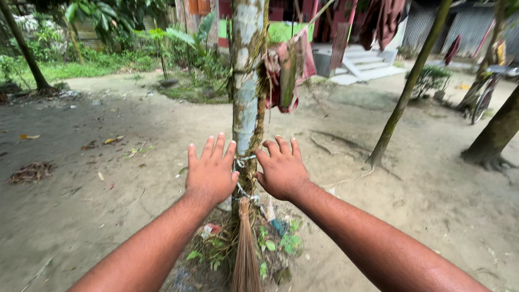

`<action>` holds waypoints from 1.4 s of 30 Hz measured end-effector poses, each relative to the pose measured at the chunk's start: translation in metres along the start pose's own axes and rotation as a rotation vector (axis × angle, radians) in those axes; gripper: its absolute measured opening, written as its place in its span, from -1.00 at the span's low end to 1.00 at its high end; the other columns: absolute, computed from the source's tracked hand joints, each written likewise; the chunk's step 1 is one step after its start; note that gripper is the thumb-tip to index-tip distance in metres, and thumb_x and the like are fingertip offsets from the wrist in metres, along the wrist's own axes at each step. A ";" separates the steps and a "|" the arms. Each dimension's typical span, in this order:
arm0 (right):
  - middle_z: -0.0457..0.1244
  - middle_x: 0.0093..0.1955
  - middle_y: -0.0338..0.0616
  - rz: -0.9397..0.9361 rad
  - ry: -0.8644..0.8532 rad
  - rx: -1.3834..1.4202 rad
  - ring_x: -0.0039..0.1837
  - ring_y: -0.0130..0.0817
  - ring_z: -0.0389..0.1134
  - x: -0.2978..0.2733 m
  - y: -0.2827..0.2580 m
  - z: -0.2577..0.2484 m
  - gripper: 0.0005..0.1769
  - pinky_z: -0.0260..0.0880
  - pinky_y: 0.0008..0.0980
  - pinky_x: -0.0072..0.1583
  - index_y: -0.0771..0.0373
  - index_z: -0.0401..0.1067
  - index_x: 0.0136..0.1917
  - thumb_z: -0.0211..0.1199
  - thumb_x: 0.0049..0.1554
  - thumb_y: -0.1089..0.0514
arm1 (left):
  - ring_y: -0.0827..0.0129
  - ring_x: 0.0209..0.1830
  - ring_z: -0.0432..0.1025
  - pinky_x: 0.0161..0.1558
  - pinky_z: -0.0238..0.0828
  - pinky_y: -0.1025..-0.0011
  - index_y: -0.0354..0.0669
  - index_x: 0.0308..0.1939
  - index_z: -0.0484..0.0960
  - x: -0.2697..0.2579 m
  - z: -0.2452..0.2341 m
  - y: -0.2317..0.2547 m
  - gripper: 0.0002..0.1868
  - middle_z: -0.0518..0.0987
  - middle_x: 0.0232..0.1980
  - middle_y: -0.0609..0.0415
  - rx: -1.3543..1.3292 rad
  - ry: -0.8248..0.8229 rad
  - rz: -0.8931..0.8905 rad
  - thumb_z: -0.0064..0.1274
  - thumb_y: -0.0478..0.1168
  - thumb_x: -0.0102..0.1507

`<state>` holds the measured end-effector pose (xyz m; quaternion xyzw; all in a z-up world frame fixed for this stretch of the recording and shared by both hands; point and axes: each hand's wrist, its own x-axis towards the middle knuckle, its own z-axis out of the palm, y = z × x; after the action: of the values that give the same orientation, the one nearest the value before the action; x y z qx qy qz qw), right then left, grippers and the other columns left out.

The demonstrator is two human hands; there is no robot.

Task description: The person sweeps dirt, dry leaves, and small debris across an outdoor ground area using a short-handled broom.

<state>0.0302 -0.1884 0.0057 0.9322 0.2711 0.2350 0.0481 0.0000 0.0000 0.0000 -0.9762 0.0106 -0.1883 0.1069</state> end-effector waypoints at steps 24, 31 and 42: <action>-0.13 0.62 -0.01 0.138 -0.678 0.204 0.66 -0.04 -0.26 -0.019 -0.032 0.166 -0.15 -0.33 0.08 0.59 0.09 -0.09 0.62 0.12 0.22 -0.23 | 0.17 0.66 -0.25 0.51 -0.43 -0.19 0.00 0.59 -0.09 0.000 0.173 0.032 -0.12 -0.16 0.66 -0.04 -0.247 -0.530 -0.028 -0.09 0.18 0.32; -0.16 0.65 0.00 0.105 -0.862 0.338 0.66 -0.06 -0.22 0.004 -0.011 0.218 -0.10 -0.29 0.05 0.60 0.08 -0.16 0.65 0.11 0.22 -0.24 | 0.09 0.67 -0.33 0.53 -0.50 -0.15 -0.04 0.62 -0.25 0.019 0.208 0.054 -0.13 -0.30 0.69 -0.06 -0.286 -0.759 -0.080 -0.22 0.17 0.40; -0.13 0.68 -0.06 -0.044 -0.995 0.432 0.70 -0.06 -0.25 0.057 -0.010 0.365 -0.25 -0.33 -0.03 0.64 -0.08 -0.10 0.67 -0.09 0.30 -0.23 | 0.12 0.70 -0.42 0.57 -0.57 -0.06 0.01 0.64 -0.32 0.046 0.258 0.072 -0.10 -0.35 0.71 0.00 -0.337 -0.919 -0.179 -0.13 0.10 0.40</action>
<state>0.2371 -0.1357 -0.2954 0.9136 0.2771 -0.2970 -0.0171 0.1394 -0.0205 -0.2329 -0.9590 -0.0913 0.2574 -0.0755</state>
